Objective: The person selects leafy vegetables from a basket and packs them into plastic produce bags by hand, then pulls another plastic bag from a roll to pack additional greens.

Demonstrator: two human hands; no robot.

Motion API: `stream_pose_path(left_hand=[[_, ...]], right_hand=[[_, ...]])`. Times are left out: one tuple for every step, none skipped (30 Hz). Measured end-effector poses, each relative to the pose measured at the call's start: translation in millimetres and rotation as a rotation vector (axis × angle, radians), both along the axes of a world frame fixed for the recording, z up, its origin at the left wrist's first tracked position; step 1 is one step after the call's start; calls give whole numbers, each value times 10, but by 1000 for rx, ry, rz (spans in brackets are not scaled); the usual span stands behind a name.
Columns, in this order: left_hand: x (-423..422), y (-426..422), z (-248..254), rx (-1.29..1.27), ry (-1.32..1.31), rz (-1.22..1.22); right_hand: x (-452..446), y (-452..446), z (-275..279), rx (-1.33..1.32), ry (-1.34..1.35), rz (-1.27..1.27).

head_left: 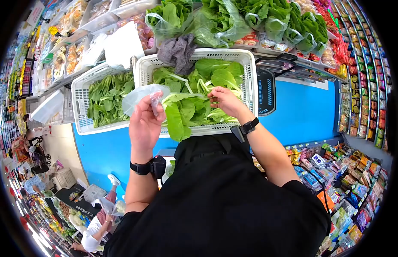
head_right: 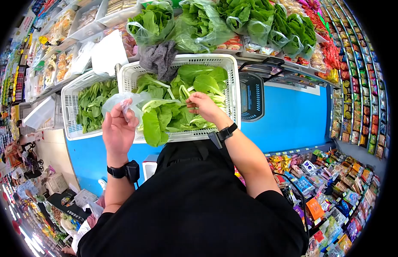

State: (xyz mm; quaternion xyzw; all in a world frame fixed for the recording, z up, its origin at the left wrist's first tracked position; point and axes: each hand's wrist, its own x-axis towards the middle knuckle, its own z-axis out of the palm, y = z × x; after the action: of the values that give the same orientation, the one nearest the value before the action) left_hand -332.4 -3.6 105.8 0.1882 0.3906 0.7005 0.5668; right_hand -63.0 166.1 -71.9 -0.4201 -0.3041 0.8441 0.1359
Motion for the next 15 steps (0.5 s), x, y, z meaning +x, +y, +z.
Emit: stream_pose_path(left_hand=[[-6, -11, -13, -1, 0, 0], [-17, -21, -30, 5, -22, -19], [-19, -26, -39, 12, -45, -40], [-12, -27, -45, 13, -47, -43], [-4, -31, -47, 6, -47, -55], [0, -33, -47, -2, -47, -64], [6, -29, -51, 0, -46, -62], [11, -31, -51, -1, -44, -72], [5, -43, -49, -3, -42, -81], [-15, -57, -58, -3, -40, -73], [-38, -70, -76, 16, -39, -106], [-56, -86, -90, 36, -38, -140], [-70, -98, -99, 36, -36, -133], [-77, -112, -109, 35, -41, -126], [-76, -126, -119, 34, -48, -120]], right_hand=[[-8, -39, -9, -1, 0, 0], [-29, -85, -22, -45, 3, -19], [-58, -115, 1, -89, 6, -40], [-86, -124, 21, -87, 4, -43], [-120, -125, 40, -166, 8, -42], [-140, -120, 57, -245, 12, -38], [-139, -106, 1, -243, 13, -36], [-151, -91, -110, -303, 69, -13], [-167, -86, -236, -364, 126, 11], [-180, -80, -401, -365, 127, 19], [-192, -73, -561, -348, 117, 55], [-216, -74, -610, -332, 107, 91], [-228, -73, -656, -332, 108, 98], [-227, -83, -701, -220, 50, 127], [-223, -107, -706, -108, -10, 154]])
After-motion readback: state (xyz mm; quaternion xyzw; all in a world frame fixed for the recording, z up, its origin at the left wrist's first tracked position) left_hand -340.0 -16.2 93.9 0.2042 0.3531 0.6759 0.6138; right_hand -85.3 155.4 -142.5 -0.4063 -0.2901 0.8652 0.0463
